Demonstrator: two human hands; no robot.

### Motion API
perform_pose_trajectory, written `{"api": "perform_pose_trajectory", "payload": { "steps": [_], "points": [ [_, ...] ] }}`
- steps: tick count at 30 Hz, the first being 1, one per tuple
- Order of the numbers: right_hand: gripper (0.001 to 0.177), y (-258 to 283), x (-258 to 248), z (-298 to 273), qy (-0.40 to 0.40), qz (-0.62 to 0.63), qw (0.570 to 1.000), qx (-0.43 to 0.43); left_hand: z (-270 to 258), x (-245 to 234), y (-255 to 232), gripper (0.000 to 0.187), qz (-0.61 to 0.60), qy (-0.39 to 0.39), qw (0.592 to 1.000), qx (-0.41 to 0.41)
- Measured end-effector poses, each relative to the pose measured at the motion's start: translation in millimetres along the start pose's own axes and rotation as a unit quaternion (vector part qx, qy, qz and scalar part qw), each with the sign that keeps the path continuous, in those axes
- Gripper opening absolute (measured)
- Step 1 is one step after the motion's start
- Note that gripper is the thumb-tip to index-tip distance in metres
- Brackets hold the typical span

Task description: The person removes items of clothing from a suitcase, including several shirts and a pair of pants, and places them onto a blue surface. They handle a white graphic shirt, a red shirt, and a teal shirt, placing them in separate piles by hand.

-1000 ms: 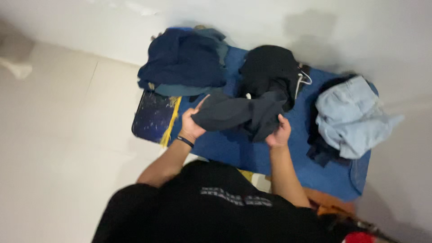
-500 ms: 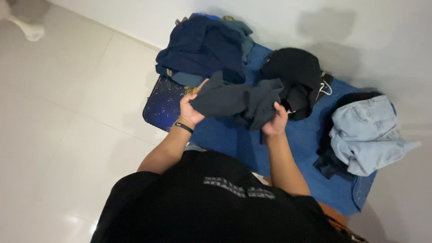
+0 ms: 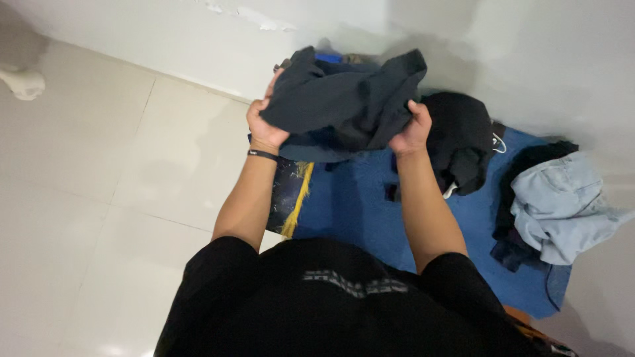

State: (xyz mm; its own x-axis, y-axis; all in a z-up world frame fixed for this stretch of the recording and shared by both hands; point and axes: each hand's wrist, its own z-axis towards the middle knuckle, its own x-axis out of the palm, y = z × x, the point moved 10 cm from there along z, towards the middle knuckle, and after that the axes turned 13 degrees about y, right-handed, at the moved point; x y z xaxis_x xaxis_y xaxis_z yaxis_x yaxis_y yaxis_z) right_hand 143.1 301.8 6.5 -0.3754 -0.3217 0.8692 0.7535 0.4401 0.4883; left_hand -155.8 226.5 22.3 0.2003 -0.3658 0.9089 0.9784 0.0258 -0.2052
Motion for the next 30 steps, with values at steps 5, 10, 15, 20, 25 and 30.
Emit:
{"api": "perform_pose_trajectory", "payload": {
  "steps": [5, 10, 15, 20, 25, 30],
  "points": [
    [0.061, -14.1, -149.8, 5.8, -0.295, -0.301, 0.903, 0.089, -34.2, -192.1, -60.7, 0.070, 0.218, -0.305, 0.927, -0.010],
    [0.073, -15.6, -132.6, 12.8, -0.219, -0.755, 0.618, -0.013, -56.3, -168.7, -111.6, 0.062, 0.758, -0.376, 0.532, 0.024],
    [0.084, -70.1, -43.7, 48.0, -0.134, -0.859, 0.494, 0.015, 8.1, -70.7, -22.9, 0.074, 0.907, -0.107, 0.404, -0.059],
    [0.091, -108.0, -29.2, 69.5, -0.124, -0.877, 0.448, 0.123, 16.0, -83.9, 19.2, 0.077, 0.912, -0.046, 0.381, -0.149],
    [0.092, -116.0, -38.4, 72.5, -0.133, -0.873, 0.448, 0.137, 5.5, -117.4, 24.4, 0.078, 0.911, -0.048, 0.378, -0.157],
    [0.092, -118.5, -35.3, 74.6, -0.132, -0.871, 0.450, 0.147, 5.8, -126.8, 25.4, 0.079, 0.912, -0.034, 0.381, -0.145]
  ]
}}
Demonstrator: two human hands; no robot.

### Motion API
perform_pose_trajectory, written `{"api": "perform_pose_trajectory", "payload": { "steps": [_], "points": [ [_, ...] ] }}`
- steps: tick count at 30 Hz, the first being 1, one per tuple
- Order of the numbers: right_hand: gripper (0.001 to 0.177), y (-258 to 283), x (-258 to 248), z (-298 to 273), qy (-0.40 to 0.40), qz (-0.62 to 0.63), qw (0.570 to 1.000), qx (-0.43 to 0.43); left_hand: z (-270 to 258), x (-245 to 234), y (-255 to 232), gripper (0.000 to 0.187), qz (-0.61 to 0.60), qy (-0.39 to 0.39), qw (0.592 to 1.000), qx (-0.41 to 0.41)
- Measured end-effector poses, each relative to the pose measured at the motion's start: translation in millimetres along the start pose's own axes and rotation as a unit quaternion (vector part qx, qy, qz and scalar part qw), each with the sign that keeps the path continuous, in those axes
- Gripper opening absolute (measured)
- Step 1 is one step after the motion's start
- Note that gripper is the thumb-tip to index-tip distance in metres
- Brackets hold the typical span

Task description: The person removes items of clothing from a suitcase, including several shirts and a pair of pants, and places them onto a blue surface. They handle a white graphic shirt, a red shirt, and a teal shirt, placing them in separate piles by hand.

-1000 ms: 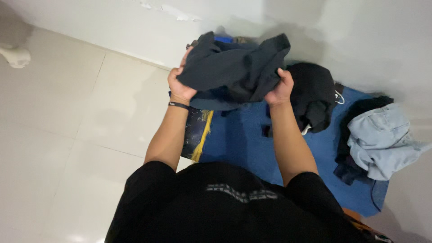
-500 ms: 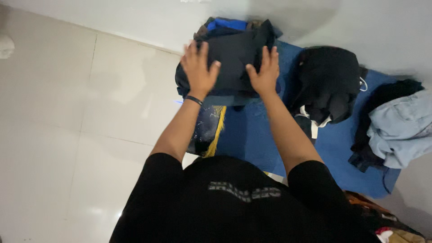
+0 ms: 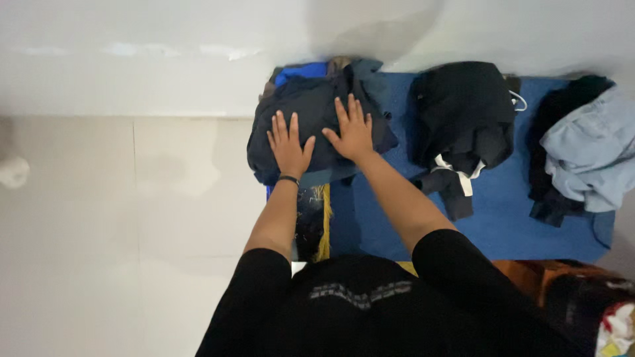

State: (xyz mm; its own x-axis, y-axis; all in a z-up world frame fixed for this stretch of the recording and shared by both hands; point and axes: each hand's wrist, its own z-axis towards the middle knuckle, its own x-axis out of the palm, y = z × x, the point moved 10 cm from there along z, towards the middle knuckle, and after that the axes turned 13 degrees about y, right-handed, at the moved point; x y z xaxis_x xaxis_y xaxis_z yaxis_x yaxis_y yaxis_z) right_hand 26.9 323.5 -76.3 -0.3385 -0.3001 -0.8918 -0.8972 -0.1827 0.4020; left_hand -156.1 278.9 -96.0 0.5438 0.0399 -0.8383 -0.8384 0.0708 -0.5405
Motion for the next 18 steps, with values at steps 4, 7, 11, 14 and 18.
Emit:
{"api": "perform_pose_trajectory", "payload": {
  "steps": [4, 7, 11, 14, 18],
  "points": [
    [0.092, 1.0, -2.4, -2.5, 0.002, 0.001, 1.000, -0.008, -2.5, -0.9, -2.3, 0.078, 0.007, -0.021, 1.000, 0.017],
    [0.091, -0.3, -4.8, -7.7, 0.003, 0.013, 1.000, -0.018, -4.1, -2.0, -3.7, 0.078, 0.004, -0.023, 0.999, 0.023],
    [0.084, -7.2, -8.8, -24.8, -0.009, 0.027, 0.999, -0.045, -3.9, 0.1, -4.7, 0.078, 0.016, -0.020, 1.000, 0.018],
    [0.082, -21.1, -7.9, -43.7, -0.007, 0.022, 0.998, -0.058, -8.8, 2.3, -2.5, 0.079, 0.023, -0.003, 1.000, -0.004],
    [0.078, -53.3, -12.0, -78.9, -0.008, 0.030, 0.998, -0.049, -20.7, 8.6, -5.8, 0.077, 0.014, 0.002, 0.999, -0.053]
  ]
}}
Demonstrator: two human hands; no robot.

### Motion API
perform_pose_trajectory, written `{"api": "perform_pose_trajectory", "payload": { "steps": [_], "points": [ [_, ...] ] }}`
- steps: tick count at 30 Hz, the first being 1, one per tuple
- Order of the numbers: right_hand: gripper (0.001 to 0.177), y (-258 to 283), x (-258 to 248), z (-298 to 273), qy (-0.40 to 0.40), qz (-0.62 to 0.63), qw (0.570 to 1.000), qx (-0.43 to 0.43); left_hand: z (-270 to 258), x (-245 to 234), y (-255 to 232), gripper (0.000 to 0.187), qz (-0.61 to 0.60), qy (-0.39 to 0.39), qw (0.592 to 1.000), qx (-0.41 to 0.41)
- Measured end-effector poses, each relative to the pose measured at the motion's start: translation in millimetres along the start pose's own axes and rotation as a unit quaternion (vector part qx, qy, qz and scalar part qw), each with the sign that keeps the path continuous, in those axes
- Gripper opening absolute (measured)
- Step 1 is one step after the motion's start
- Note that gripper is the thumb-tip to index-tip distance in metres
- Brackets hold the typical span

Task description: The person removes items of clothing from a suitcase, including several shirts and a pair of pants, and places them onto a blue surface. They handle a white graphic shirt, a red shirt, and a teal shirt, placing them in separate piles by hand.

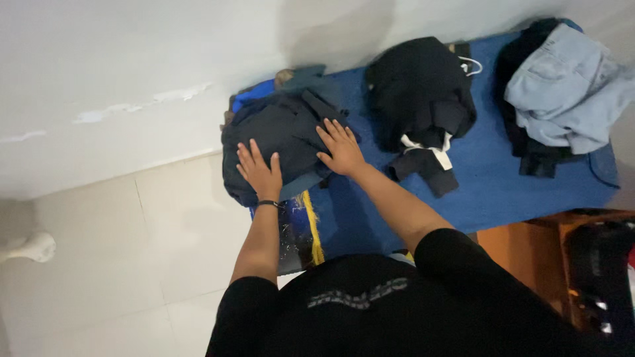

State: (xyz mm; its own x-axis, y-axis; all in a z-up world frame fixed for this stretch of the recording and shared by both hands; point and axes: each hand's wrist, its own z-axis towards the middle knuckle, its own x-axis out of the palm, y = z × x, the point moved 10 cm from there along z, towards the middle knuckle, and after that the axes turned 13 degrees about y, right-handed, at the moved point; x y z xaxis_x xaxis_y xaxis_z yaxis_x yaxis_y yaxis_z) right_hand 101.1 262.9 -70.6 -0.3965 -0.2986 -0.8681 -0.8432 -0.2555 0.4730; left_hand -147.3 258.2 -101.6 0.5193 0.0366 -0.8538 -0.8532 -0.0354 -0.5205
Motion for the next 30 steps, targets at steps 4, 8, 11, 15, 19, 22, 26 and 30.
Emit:
{"api": "perform_pose_trajectory", "payload": {
  "steps": [4, 8, 11, 15, 19, 22, 26, 30],
  "points": [
    [0.069, -35.1, -14.1, -46.1, -0.024, 0.032, 0.999, -0.012, -23.6, 11.8, -14.2, 0.076, -0.004, -0.016, 0.999, -0.029],
    [0.057, -80.9, -35.3, -115.7, -0.102, 0.115, 0.988, -0.025, -63.4, 38.7, -51.9, 0.081, 0.017, 0.003, 1.000, 0.008],
    [0.053, -118.4, -47.5, -181.3, -0.119, 0.110, 0.987, 0.006, -102.1, 71.3, -93.8, 0.079, 0.030, 0.064, 0.996, 0.049],
    [0.050, -175.1, -41.4, -283.0, -0.148, 0.115, 0.980, 0.071, -165.2, 133.6, -167.1, 0.075, 0.040, 0.193, 0.971, 0.133],
    [0.046, -230.5, -17.1, -386.8, -0.205, 0.157, 0.956, 0.138, -224.9, 188.3, -253.5, 0.060, -0.098, 0.269, 0.925, 0.251],
    [0.045, -278.0, 12.8, -470.4, -0.247, 0.316, 0.879, 0.258, -259.4, 239.7, -314.2, 0.049, -0.173, 0.362, 0.871, 0.284],
    [0.040, -316.6, 42.2, -570.7, -0.330, 0.463, 0.775, 0.276, -289.0, 294.6, -390.6, 0.042, -0.190, 0.460, 0.822, 0.277],
    [0.037, -345.8, 62.4, -652.7, -0.398, 0.539, 0.682, 0.294, -320.2, 319.9, -464.7, 0.040, -0.230, 0.507, 0.783, 0.276]
  ]
}}
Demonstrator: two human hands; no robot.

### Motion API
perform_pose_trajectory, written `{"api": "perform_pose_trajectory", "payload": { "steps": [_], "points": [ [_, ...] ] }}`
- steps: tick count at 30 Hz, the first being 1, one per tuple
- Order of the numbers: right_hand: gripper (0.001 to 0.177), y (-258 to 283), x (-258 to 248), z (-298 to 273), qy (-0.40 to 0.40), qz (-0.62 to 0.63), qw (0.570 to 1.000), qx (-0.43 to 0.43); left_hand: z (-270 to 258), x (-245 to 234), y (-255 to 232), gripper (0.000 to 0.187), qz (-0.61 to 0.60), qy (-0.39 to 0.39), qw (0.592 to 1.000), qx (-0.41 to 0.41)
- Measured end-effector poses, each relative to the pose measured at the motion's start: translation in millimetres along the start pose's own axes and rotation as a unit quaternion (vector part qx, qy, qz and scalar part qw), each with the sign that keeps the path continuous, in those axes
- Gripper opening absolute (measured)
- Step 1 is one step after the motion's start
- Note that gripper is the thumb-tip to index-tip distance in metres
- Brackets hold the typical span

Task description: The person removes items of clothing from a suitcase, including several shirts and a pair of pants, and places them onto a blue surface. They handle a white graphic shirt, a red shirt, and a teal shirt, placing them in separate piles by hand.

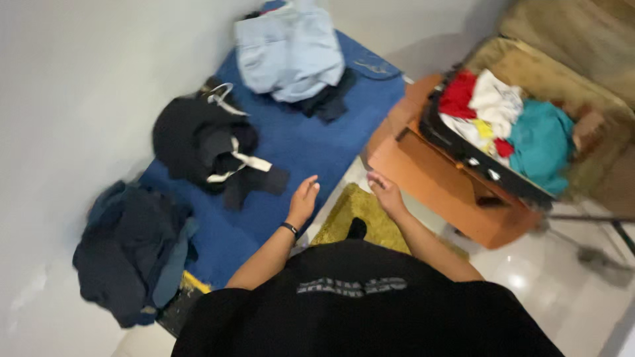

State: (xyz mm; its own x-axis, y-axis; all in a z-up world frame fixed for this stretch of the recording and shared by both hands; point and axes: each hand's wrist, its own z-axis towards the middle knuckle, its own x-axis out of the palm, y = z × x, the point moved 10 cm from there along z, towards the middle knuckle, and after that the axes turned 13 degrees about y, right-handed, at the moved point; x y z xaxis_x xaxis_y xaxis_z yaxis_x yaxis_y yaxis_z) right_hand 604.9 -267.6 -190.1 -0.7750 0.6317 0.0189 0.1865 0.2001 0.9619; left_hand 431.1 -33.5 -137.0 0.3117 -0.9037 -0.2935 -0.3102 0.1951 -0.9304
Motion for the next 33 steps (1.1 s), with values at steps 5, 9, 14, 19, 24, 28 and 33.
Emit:
{"api": "perform_pose_trajectory", "payload": {
  "steps": [5, 9, 14, 19, 24, 28, 33],
  "points": [
    [0.035, 3.9, -79.5, -24.4, -0.074, 0.062, 0.995, -0.039, 54.2, 59.8, -40.2, 0.040, -0.083, 0.049, 0.995, 0.011],
    [0.038, 0.5, -124.2, -35.8, -0.128, 0.070, 0.989, -0.027, 78.5, 93.2, -66.6, 0.041, -0.074, 0.101, 0.991, 0.036],
    [0.040, 10.7, -172.4, -51.3, -0.195, 0.063, 0.976, -0.073, 121.9, 138.6, -89.3, 0.044, -0.099, 0.181, 0.975, 0.079],
    [0.040, 15.8, -224.3, -76.7, -0.265, 0.000, 0.963, -0.049, 176.0, 202.3, -103.3, 0.045, -0.086, 0.242, 0.961, 0.099],
    [0.041, 13.3, -286.1, -104.4, -0.340, -0.043, 0.940, 0.000, 232.6, 281.8, -121.6, 0.046, -0.111, 0.319, 0.937, 0.091],
    [0.041, 11.8, -324.1, -117.5, -0.383, -0.028, 0.923, -0.016, 276.5, 336.5, -133.7, 0.046, -0.142, 0.385, 0.906, 0.098],
    [0.038, 18.1, -357.3, -135.3, -0.444, -0.086, 0.890, 0.053, 323.7, 398.9, -133.2, 0.045, -0.136, 0.450, 0.875, 0.117]
  ]
}}
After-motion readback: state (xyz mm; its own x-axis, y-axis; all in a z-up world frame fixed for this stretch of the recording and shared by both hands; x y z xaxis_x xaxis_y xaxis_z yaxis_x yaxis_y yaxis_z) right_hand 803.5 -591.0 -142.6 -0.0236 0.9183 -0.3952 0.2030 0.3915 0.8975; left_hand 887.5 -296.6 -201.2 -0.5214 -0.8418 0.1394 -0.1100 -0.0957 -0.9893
